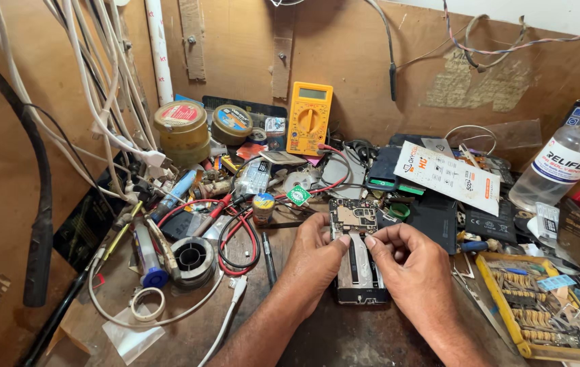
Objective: The person works on a disassembled smartphone at a cluttered repair bench, holding the phone frame and motherboard and using their fingers to detach, reposition, and press components and connectors. They turn the phone over and continue manipulating the internal parts throughout the clip.
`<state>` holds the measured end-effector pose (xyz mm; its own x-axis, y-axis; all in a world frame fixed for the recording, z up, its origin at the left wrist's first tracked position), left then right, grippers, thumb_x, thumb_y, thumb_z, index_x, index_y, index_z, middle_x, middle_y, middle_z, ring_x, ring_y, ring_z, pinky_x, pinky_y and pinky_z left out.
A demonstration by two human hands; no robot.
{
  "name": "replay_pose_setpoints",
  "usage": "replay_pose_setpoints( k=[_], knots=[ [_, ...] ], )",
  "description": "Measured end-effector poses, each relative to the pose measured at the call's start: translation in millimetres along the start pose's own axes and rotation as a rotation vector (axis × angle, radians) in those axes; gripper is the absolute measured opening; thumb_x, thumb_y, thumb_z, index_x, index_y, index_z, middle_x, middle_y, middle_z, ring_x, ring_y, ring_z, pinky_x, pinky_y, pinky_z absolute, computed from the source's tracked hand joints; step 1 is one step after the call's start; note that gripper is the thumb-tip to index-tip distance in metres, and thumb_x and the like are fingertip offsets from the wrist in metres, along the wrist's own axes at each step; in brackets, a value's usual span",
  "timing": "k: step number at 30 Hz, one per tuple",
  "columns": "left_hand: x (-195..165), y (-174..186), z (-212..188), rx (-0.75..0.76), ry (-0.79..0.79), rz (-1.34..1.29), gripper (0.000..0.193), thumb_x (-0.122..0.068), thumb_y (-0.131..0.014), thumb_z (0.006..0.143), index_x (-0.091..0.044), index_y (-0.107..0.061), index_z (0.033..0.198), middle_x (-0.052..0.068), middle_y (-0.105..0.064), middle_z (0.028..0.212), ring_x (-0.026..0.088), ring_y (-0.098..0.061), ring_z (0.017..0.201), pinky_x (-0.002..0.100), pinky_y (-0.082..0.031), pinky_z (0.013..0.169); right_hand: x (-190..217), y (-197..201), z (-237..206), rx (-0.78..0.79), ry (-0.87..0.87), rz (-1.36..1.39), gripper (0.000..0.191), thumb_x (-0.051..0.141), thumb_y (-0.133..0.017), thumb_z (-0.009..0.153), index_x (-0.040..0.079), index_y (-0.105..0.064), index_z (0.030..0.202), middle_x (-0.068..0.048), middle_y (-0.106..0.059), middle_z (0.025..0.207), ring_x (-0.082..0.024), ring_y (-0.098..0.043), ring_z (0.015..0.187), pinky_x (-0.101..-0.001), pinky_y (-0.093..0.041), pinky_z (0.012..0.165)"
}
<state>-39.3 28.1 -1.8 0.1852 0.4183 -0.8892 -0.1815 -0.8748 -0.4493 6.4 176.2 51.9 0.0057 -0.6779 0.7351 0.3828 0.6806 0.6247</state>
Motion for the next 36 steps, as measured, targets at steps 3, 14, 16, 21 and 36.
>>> replay_pose_setpoints(
  k=[3, 14, 16, 21, 36],
  knots=[
    [0.7, 0.9, 1.4, -0.012, -0.004, 0.020, 0.043, -0.001, -0.059, 0.090, 0.002, -0.051, 0.132, 0.012, -0.074, 0.097, 0.015, -0.071, 0.083, 0.029, -0.058, 0.073, 0.7, 0.5, 0.4, -0.034, 0.007, -0.005, 0.021, 0.022, -0.078, 0.086, 0.002, -0.077, 0.090, -0.001, -0.068, 0.063, -0.006, -0.052, 0.056, -0.0268, -0.047, 0.050],
    [3.2, 3.3, 2.7, -0.022, -0.004, 0.025, 0.042, -0.002, -0.059, 0.090, 0.001, -0.052, 0.131, 0.012, -0.074, 0.096, 0.015, -0.070, 0.082, 0.030, -0.057, 0.072, -2.4, -0.8, -0.8, -0.023, 0.030, 0.049, 0.020, 0.020, -0.076, 0.088, 0.001, -0.077, 0.092, 0.001, -0.067, 0.064, -0.004, -0.049, 0.057, -0.0251, -0.044, 0.050],
    [2.6, 3.3, 1.8, -0.018, -0.007, 0.023, 0.042, -0.002, -0.059, 0.090, 0.001, -0.052, 0.131, 0.012, -0.073, 0.096, 0.015, -0.070, 0.082, 0.029, -0.057, 0.072, -3.3, -1.3, -0.7, -0.013, 0.023, 0.060, 0.019, 0.020, -0.076, 0.088, 0.001, -0.077, 0.092, 0.001, -0.067, 0.064, -0.004, -0.048, 0.057, -0.0248, -0.044, 0.050],
    [0.4, 2.3, 0.5, -0.010, -0.017, 0.037, 0.041, -0.001, -0.059, 0.091, 0.001, -0.053, 0.131, 0.012, -0.073, 0.094, 0.014, -0.069, 0.081, 0.029, -0.057, 0.071, -3.2, -1.7, 0.0, 0.002, 0.021, 0.077, 0.019, 0.020, -0.076, 0.088, 0.001, -0.077, 0.093, 0.002, -0.067, 0.065, -0.003, -0.049, 0.057, -0.0241, -0.044, 0.050],
    [5.2, 4.2, 3.7, -0.009, -0.025, 0.047, 0.039, -0.001, -0.060, 0.091, 0.002, -0.053, 0.129, 0.010, -0.073, 0.093, 0.013, -0.069, 0.079, 0.028, -0.056, 0.069, 0.5, -1.8, -2.1, -0.018, 0.050, 0.046, 0.018, 0.020, -0.076, 0.088, 0.002, -0.076, 0.091, 0.001, -0.068, 0.065, -0.004, -0.049, 0.057, -0.0251, -0.045, 0.050]
  ],
)
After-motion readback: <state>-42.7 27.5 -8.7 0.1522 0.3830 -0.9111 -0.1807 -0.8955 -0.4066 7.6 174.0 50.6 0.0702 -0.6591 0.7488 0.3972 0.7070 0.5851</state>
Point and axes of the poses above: each hand's wrist, its own z-axis towards the middle knuckle, its own y-axis out of the back of the hand, x = y × z, the point moved 5 cm from there along z, towards the middle knuckle
